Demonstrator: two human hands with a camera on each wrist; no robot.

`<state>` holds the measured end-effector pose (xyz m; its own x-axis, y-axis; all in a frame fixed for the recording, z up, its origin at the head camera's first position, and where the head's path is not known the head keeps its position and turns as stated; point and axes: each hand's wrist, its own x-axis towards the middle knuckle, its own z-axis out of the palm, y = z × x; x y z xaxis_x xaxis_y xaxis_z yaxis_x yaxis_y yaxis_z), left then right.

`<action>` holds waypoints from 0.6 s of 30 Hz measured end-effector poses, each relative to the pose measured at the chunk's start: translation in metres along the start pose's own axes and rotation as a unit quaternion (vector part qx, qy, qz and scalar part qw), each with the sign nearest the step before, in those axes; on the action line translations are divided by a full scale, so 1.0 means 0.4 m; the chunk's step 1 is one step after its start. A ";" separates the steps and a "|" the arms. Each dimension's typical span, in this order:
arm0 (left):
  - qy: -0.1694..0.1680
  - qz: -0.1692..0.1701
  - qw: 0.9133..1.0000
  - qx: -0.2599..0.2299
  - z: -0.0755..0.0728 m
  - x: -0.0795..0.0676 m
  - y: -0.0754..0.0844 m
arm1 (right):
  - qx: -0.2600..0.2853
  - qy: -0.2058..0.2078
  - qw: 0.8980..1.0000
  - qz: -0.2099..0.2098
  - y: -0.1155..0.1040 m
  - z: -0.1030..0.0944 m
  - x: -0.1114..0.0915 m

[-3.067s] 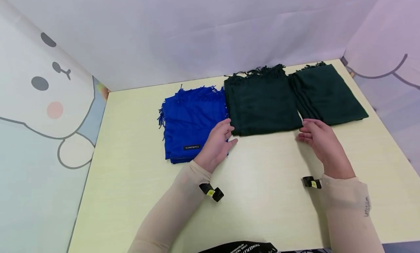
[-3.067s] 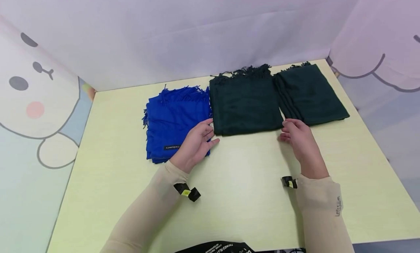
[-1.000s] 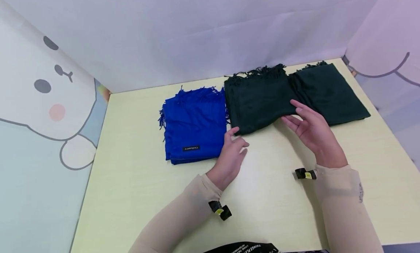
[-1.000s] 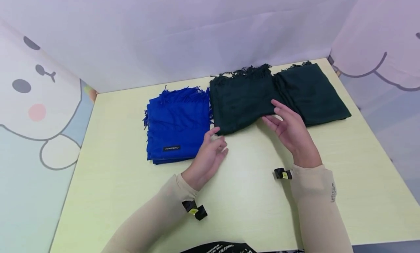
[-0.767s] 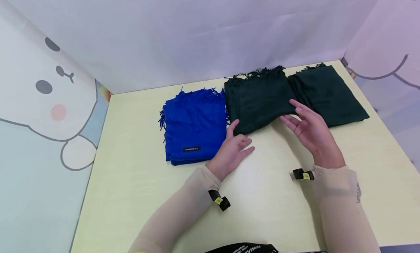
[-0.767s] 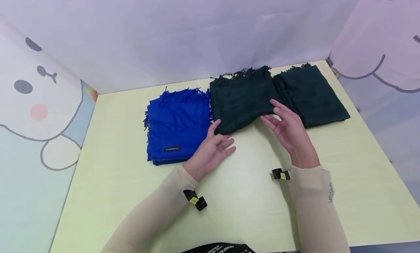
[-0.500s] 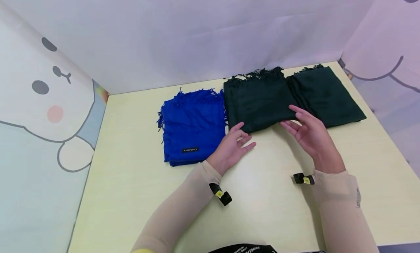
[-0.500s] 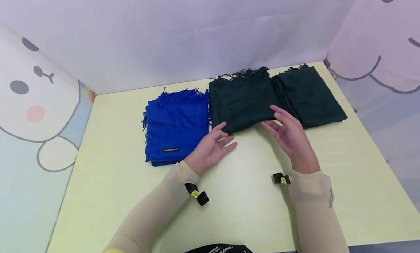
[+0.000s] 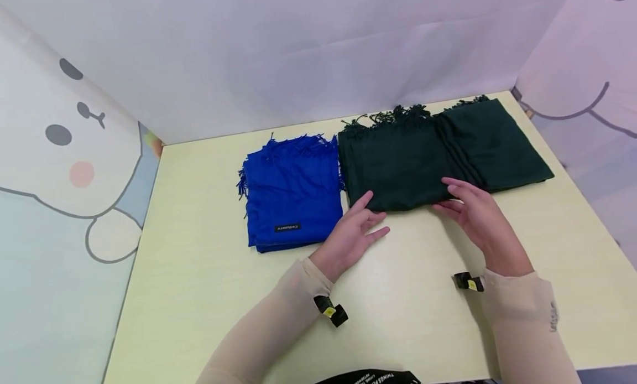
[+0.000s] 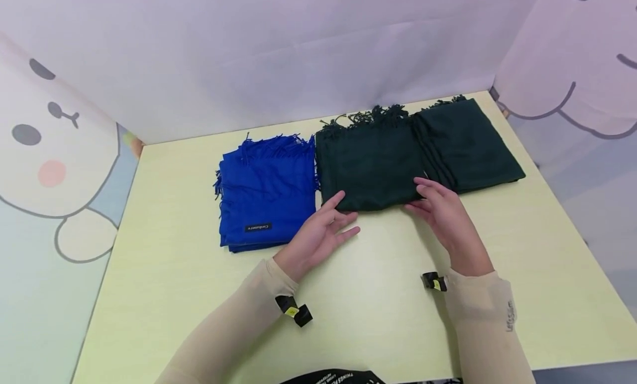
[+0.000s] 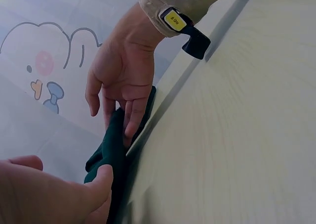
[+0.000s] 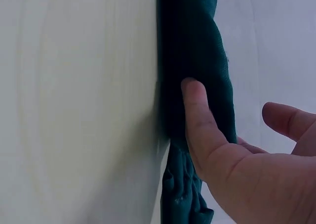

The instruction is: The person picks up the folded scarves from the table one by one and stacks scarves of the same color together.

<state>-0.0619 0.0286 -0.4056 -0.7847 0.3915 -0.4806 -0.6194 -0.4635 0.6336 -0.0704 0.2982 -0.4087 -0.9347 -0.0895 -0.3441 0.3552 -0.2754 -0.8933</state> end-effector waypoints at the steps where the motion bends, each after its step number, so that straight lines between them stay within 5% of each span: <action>1: -0.005 -0.001 1.000 0.003 0.000 -0.005 -0.003 | -0.017 0.006 1.000 0.005 -0.001 0.000 -0.003; 6: -0.017 -0.012 1.000 0.013 -0.008 -0.026 -0.011 | -0.052 0.013 0.998 0.021 0.004 -0.006 -0.019; 18: -0.030 -0.016 0.999 0.004 -0.026 -0.057 -0.022 | -0.025 -0.012 1.000 0.000 0.019 -0.017 -0.041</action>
<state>-0.0386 0.0155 -0.4065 -0.7619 0.4534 -0.4625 -0.6430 -0.4441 0.6240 -0.0521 0.3040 -0.4119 -0.9345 -0.1125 -0.3376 0.3550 -0.2276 -0.9067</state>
